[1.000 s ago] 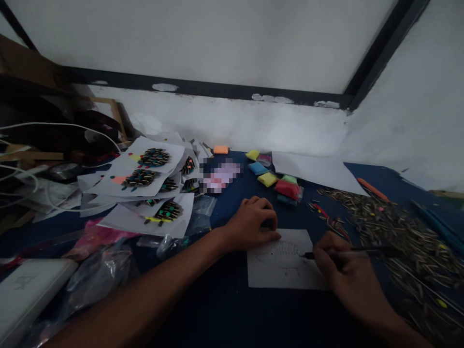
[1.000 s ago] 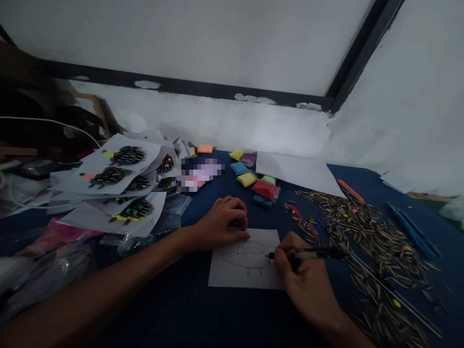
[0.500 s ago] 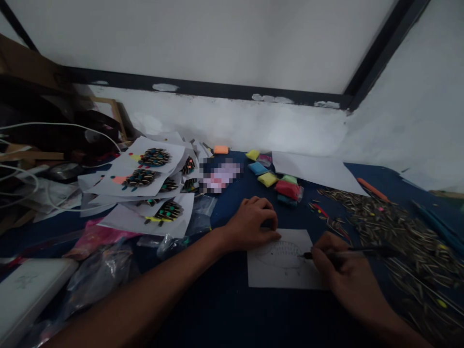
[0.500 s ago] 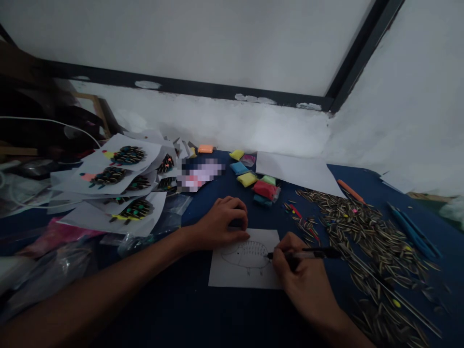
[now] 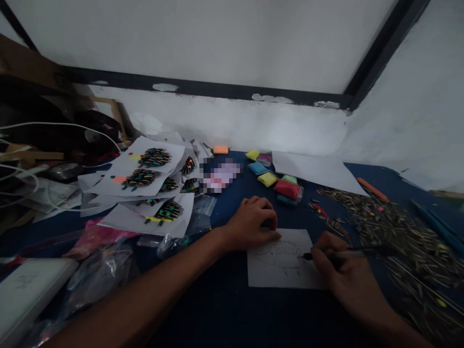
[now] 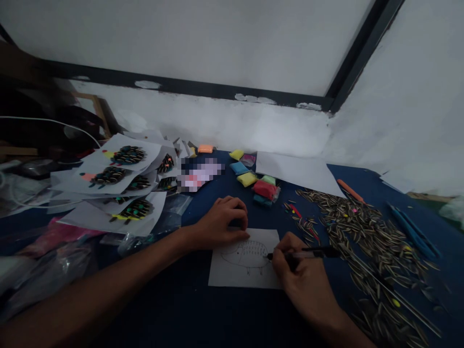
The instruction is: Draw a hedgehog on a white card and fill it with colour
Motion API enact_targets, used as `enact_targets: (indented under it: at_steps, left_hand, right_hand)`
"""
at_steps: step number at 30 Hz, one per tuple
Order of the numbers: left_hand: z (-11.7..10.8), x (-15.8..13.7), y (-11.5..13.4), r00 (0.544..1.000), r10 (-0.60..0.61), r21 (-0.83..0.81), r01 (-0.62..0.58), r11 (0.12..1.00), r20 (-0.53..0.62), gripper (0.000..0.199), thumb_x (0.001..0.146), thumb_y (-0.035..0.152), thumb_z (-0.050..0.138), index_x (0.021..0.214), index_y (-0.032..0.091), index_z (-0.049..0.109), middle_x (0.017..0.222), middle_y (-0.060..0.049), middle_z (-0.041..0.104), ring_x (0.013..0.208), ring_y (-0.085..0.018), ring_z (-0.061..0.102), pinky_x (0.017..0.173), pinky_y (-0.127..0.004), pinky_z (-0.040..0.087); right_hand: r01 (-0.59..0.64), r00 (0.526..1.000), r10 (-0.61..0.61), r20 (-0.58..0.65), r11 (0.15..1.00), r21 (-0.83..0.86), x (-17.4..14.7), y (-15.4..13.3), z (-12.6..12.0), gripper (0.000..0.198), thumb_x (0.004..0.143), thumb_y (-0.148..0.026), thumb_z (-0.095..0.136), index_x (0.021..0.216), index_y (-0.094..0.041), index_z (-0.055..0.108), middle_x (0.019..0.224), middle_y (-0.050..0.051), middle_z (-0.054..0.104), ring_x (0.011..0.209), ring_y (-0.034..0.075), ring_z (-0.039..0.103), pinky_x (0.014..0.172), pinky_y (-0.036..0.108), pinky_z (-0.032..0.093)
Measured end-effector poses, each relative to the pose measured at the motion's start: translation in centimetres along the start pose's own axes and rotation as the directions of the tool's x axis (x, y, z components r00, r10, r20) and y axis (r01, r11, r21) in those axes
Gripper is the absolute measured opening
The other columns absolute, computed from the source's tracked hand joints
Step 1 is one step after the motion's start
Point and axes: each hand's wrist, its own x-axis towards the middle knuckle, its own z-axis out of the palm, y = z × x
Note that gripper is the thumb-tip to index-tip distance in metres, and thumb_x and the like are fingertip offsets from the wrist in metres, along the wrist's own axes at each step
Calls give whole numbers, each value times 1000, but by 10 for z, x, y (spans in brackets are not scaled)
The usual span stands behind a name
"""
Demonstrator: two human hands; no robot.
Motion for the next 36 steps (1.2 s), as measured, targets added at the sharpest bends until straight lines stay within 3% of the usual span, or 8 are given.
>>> enact_targets:
  at_steps: [9, 19, 26, 32, 36]
  left_hand:
    - [0, -1, 0, 1000, 1, -12, -1, 1000, -8, 18, 74, 37, 70, 77, 21, 65, 103, -2, 57, 102, -22, 49, 89, -38, 33]
    - [-1, 0, 0, 1000, -2, -22, 2, 1000, -10, 16, 75, 35, 70, 75, 20, 66, 102, -2, 59, 101, -20, 50, 88, -37, 34]
    - [-3, 2, 1, 999, -32, -56, 33, 998, 18, 13, 76, 33, 70, 75, 20, 69, 103, -3, 60, 103, -20, 51, 92, -39, 32]
    - [-3, 0, 2, 999, -34, -95, 37, 995, 29, 10, 71, 30, 75, 72, 21, 70, 104, -2, 60, 105, -20, 51, 96, -39, 29]
    - [-3, 0, 2, 999, -35, -94, 38, 995, 30, 11, 69, 30, 76, 71, 21, 70, 104, -1, 60, 104, -20, 51, 95, -38, 30]
  right_hand:
    - [35, 999, -35, -4, 999, 13, -2, 2, -2, 25, 78, -36, 47, 56, -24, 47, 49, -2, 49, 45, 15, 49, 40, 25, 37]
    - [112, 981, -115, -153, 993, -31, 1, -5, -13, 26, 78, -34, 49, 53, -24, 47, 48, -1, 50, 44, 14, 47, 42, 26, 35]
    - [199, 972, -189, -138, 978, 64, -3, 1, -13, 23, 82, -31, 51, 60, -23, 50, 52, -3, 48, 44, 12, 44, 39, 24, 31]
    - [110, 989, -90, -116, 979, 173, -4, 6, -5, 10, 82, -27, 49, 77, -23, 57, 55, -4, 49, 47, 11, 46, 42, 22, 34]
    - [89, 993, -67, -96, 967, 240, -5, 4, 0, 19, 82, -32, 51, 66, -22, 53, 50, -5, 44, 43, 10, 41, 40, 21, 31]
